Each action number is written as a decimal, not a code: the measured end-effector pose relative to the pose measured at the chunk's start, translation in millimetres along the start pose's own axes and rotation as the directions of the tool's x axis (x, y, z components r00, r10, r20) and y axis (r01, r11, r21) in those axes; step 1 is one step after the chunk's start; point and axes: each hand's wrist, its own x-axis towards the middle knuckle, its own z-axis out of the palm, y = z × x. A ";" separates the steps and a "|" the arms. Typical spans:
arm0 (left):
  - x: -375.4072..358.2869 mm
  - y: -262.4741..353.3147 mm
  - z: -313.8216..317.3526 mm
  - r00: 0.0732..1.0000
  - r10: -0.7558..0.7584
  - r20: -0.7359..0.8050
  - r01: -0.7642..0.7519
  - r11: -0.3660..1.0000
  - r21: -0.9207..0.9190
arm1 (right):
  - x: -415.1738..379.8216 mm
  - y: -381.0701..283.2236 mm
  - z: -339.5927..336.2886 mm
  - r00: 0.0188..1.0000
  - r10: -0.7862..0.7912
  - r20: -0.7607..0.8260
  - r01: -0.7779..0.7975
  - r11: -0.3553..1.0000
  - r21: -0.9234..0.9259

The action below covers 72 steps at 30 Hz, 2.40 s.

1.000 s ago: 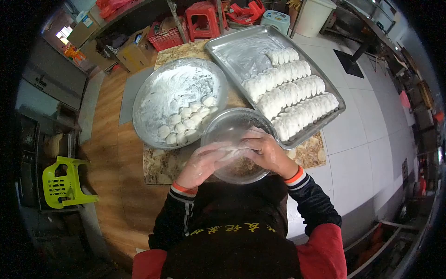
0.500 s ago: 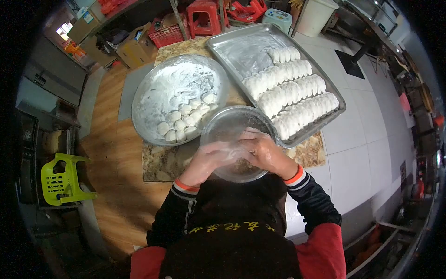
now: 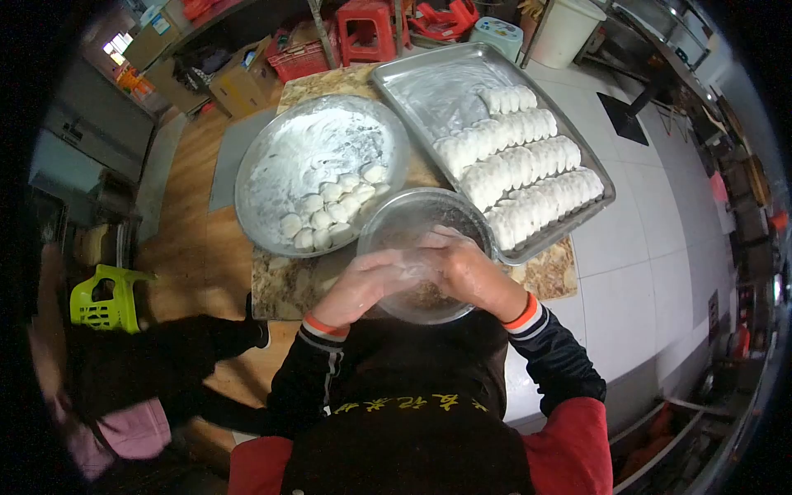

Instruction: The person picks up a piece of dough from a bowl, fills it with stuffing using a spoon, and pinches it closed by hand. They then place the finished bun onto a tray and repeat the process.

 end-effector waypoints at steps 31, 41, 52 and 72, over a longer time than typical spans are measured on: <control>2.9 -5.3 15.3 0.975 0.204 -0.093 -0.116 0.815 0.568 | -2.8 -8.2 15.3 0.953 0.242 -0.183 -0.185 0.941 0.284; 6.8 3.8 18.0 0.992 0.094 -0.084 -0.018 0.767 0.642 | 4.9 13.0 22.4 0.898 0.434 -0.073 -0.394 0.867 0.306; 30.2 20.8 10.7 0.941 0.140 -0.307 -0.118 0.989 0.089 | 37.2 33.2 17.2 0.905 0.415 0.089 -0.410 0.801 0.435; 145.7 67.4 -105.7 0.930 0.368 -0.010 0.068 -0.145 0.987 | 112.1 373.4 -67.6 0.668 0.465 -0.581 -0.724 0.587 -0.363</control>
